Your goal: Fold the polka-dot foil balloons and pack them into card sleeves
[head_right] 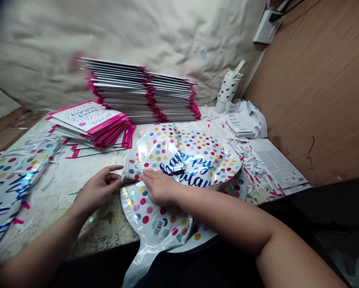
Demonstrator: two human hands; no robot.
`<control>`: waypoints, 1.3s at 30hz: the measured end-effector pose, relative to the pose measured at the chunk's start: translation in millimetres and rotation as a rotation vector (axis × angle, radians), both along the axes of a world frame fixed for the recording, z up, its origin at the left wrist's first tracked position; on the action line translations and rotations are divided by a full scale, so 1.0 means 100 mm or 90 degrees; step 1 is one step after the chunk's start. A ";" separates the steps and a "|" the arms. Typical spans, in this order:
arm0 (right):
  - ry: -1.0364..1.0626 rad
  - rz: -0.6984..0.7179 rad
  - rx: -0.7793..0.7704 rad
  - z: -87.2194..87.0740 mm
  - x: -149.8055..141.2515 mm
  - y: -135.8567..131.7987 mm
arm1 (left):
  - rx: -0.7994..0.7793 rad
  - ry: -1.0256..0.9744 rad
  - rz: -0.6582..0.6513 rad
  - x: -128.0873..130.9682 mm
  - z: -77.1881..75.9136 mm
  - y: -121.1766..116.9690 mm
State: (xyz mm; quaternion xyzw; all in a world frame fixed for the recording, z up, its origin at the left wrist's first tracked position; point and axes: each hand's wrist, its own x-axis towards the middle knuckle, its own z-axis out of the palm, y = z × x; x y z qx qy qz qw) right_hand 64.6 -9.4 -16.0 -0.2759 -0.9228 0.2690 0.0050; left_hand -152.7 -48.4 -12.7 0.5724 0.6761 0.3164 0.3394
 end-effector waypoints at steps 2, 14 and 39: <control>-0.003 -0.001 0.003 -0.01 -0.01 0.00 | 0.045 0.113 0.041 0.02 0.05 -0.03; -0.098 -0.159 0.158 0.06 0.39 -0.07 | 0.169 0.627 -0.358 0.13 -0.06 -0.12; 0.175 -0.644 0.485 1.19 1.47 1.17 | 0.081 0.576 -0.258 0.38 -0.31 -0.19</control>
